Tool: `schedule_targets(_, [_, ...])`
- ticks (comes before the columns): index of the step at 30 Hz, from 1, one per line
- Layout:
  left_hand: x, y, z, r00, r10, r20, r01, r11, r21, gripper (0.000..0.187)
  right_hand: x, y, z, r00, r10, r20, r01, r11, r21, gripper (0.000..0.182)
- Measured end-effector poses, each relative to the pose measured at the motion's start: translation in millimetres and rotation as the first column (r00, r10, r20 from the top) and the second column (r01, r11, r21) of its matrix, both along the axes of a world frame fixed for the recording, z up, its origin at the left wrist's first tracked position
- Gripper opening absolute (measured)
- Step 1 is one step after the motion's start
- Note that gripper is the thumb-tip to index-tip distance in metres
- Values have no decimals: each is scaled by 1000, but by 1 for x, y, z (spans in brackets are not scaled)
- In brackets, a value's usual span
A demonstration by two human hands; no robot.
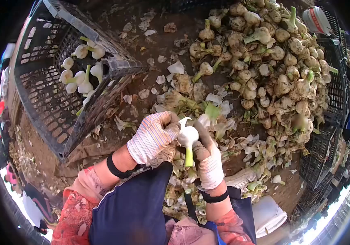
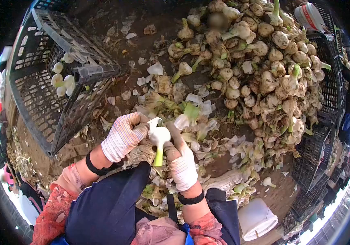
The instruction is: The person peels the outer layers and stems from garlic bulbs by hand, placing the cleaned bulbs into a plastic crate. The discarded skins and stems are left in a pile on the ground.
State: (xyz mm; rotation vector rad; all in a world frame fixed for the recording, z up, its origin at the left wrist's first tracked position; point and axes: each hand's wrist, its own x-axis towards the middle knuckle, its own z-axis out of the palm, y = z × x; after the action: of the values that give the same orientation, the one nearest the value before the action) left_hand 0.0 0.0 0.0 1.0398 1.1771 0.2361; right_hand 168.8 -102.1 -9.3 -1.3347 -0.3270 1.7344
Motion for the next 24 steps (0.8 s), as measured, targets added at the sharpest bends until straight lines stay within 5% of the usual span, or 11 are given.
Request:
schedule_targets(6, [-5,9,0,870,321,375,-281,947,-157,31,-18,10,-10,986,-95,-134,68,979,-190,50])
schedule_targets(10, [-8,30,-2,493,851,180,-749,520,-410,25,1,6,-7,924,-240,-298,213,969,-122,45])
schedule_targets(15, [-32,7,-60,748,652,123,-598,744,-299,26,-15,54,48,968,-82,-238,85,996,6,56])
schedule_targets(16, [-35,-5,-84,892,415,180,-445,876,187,24,-33,60,52,957,-32,-289,81,984,158,63])
schedule_targets(17, [-34,-14,-104,982,159,99,-186,756,628,26,-46,65,54,945,23,-327,83,948,307,70])
schedule_targets(18, [-29,-11,-85,918,339,207,-388,879,277,28,-28,86,63,982,185,-32,-149,870,469,73])
schedule_targets(19, [-23,-4,-59,816,528,235,-513,849,-125,32,-9,112,68,914,285,288,-401,739,542,77])
schedule_targets(20, [-25,0,-48,881,457,123,-440,887,-139,29,-7,122,55,829,84,553,-373,820,435,77])
schedule_targets(21, [-28,3,-41,927,374,8,-368,916,-158,26,4,137,17,444,-112,889,-534,763,363,71])
schedule_targets(23, [-22,1,-37,941,336,-48,-335,942,31,19,26,169,-29,-205,196,959,-634,719,-283,68])
schedule_targets(24, [-22,-1,-35,938,344,-42,-344,939,0,19,31,182,-46,-302,328,895,-600,664,-446,65])
